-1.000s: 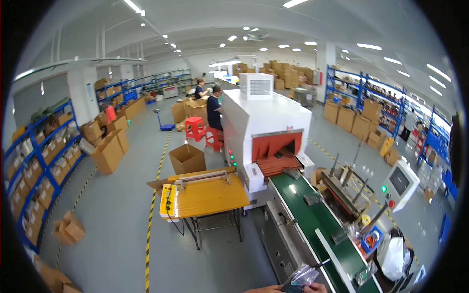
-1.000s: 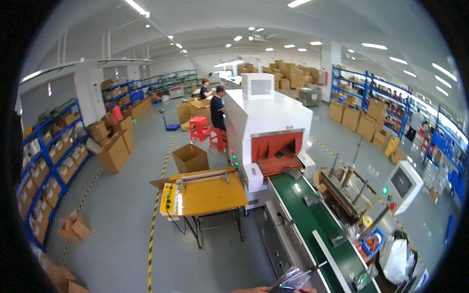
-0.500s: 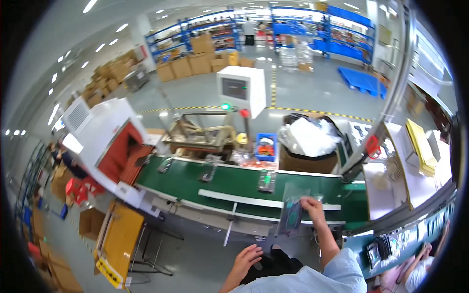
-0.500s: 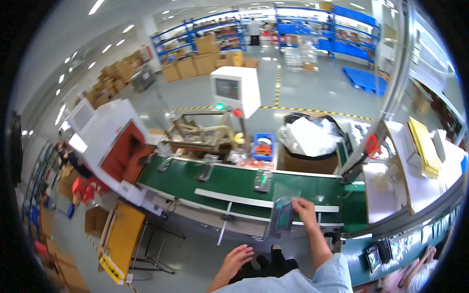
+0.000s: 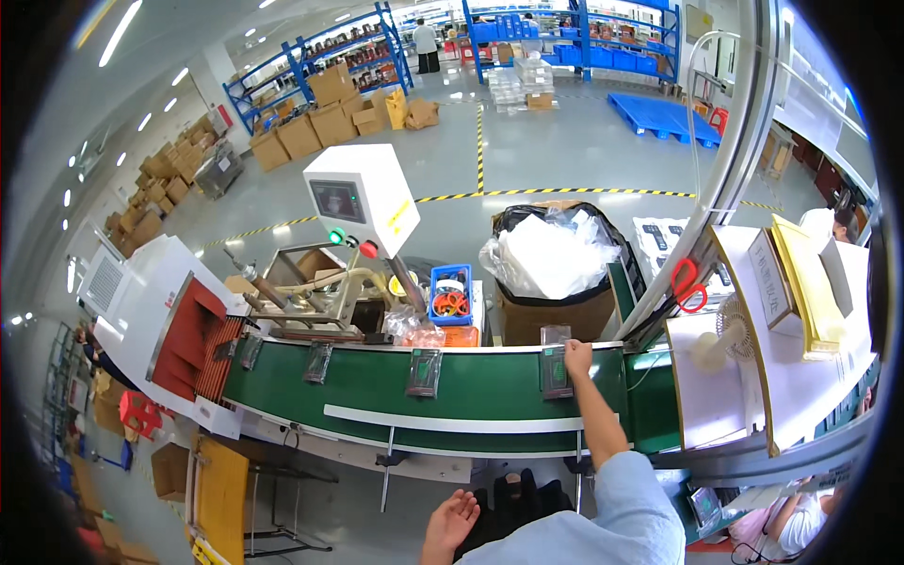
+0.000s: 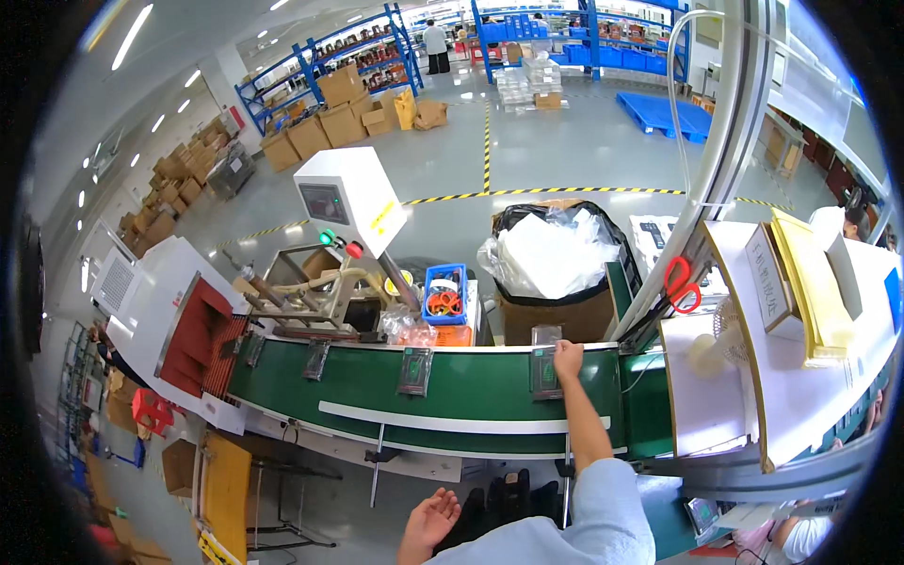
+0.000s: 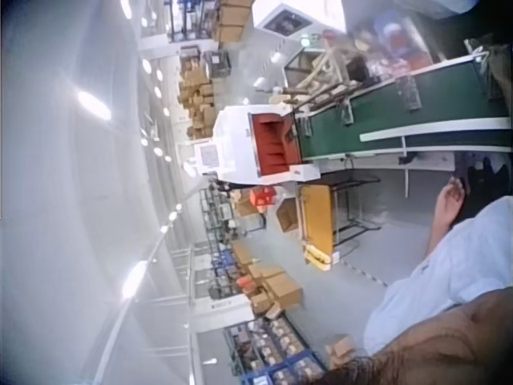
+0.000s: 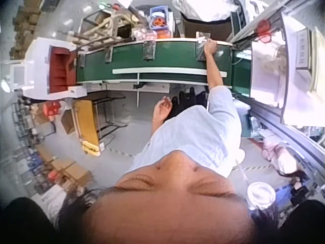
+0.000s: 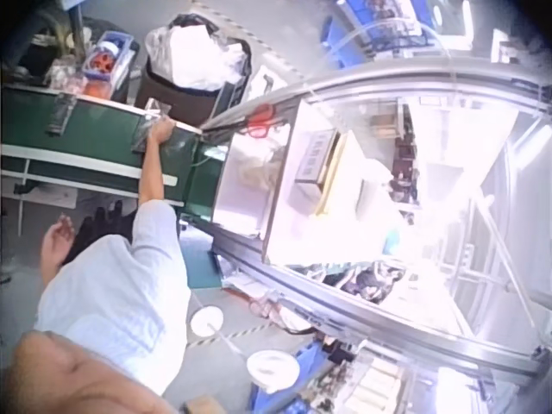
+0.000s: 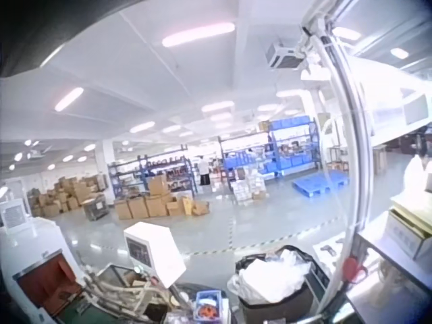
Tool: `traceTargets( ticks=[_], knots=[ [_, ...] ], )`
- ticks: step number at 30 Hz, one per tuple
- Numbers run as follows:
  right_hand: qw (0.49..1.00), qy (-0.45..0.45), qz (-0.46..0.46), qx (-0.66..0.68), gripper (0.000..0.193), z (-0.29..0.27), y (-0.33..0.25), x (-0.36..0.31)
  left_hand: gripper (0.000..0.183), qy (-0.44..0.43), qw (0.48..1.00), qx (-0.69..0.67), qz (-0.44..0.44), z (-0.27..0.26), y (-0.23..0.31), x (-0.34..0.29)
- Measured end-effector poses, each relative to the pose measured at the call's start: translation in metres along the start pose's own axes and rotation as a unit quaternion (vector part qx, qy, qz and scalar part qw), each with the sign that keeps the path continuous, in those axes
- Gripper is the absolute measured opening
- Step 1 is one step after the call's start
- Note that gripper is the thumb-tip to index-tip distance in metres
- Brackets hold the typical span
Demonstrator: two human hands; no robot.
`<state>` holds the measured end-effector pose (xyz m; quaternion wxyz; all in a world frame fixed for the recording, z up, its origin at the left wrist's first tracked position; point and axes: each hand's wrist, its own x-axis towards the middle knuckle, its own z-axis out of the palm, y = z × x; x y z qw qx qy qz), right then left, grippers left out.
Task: The person stands at a conveyor belt in a factory and repeatedly picks up small green electronic components. They place each component into a clear plastic bag and then set the bag onto the moving belt. The person continues this repetitive packaging process throughout the clip.
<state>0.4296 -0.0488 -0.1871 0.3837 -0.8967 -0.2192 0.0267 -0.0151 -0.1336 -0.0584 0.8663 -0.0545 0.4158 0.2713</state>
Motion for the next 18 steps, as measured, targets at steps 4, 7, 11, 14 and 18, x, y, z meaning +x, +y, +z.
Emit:
traceTargets(
  ticks=[4, 7, 11, 14, 18],
  knots=[
    [0.995, 0.023, 0.09, -0.034, 0.019, 0.006, -0.025, -0.018, 0.019, 0.028, 0.999, -0.028, 0.001, -0.003, -0.011, -0.001],
    [0.997, 0.01, 0.075, -0.017, 0.019, -0.004, -0.034, -0.021, 0.019, 0.045, 0.999, -0.016, 0.003, -0.006, -0.012, 0.0],
    [0.997, -0.015, 0.072, 0.003, 0.022, -0.007, -0.031, -0.016, 0.019, 0.042, 0.999, 0.02, -0.012, 0.008, -0.006, 0.004],
    [0.995, 0.012, 0.09, 0.038, 0.029, -0.012, -0.019, -0.027, 0.021, 0.003, 0.997, 0.065, -0.034, 0.008, -0.002, 0.016],
    [0.989, 0.052, 0.04, 0.135, 0.025, -0.057, 0.036, -0.071, 0.023, -0.053, 0.973, 0.208, -0.089, 0.02, -0.014, 0.033]
  ],
)
